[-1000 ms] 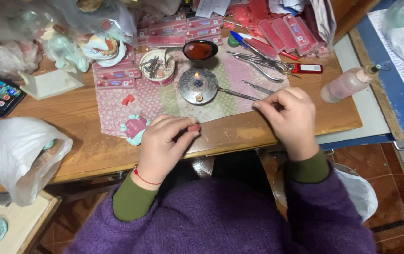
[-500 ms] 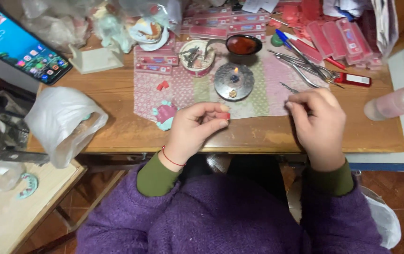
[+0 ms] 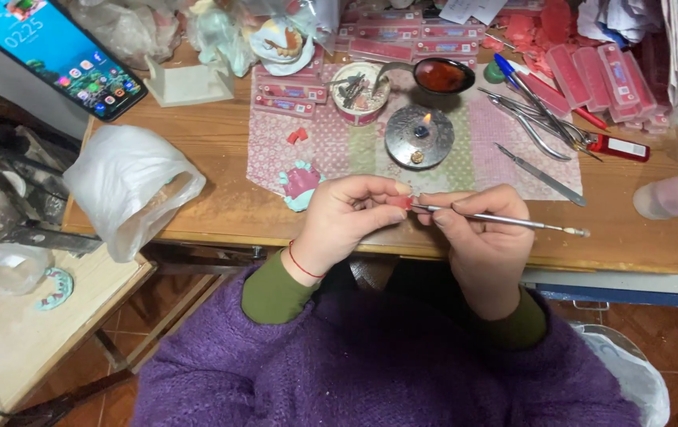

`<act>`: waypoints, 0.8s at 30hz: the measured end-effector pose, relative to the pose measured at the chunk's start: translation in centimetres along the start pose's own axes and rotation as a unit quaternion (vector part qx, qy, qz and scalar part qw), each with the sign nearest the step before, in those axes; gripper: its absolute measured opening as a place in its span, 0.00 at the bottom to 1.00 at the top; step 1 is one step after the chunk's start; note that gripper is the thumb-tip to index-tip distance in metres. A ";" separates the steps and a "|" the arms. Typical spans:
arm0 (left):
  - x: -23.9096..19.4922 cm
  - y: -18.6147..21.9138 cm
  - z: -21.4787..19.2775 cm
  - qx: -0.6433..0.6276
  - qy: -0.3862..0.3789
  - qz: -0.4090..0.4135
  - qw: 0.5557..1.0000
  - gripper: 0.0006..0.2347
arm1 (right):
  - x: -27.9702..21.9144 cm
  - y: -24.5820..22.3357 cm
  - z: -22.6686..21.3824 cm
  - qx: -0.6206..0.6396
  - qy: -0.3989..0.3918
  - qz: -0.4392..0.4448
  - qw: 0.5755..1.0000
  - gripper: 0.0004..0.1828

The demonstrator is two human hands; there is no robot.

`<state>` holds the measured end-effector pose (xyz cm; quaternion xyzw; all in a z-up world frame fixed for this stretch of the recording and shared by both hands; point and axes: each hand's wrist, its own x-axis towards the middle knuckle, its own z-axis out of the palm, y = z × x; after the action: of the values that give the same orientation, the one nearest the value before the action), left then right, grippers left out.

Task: Crafting and modifying a dental appliance using wax and specialized lab tools.

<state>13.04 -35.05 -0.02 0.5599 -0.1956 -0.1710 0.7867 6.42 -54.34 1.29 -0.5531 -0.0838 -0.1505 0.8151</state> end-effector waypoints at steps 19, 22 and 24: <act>-1.3 1.9 -0.1 0.226 0.036 0.110 0.967 0.09 | 0.1 0.0 0.3 -0.140 -0.052 -0.016 0.989 0.10; -1.2 2.3 -0.2 0.269 0.033 0.130 0.954 0.10 | 0.5 0.3 -0.4 -0.122 -0.041 0.006 0.992 0.09; -1.3 2.8 -0.3 0.286 0.030 0.139 0.948 0.10 | 1.0 0.6 -1.1 -0.112 -0.035 0.021 0.993 0.08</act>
<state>12.25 -33.28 2.43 0.7335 -0.2890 0.0201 0.6148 7.49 -55.28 0.65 -0.6477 -0.0831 -0.1221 0.7474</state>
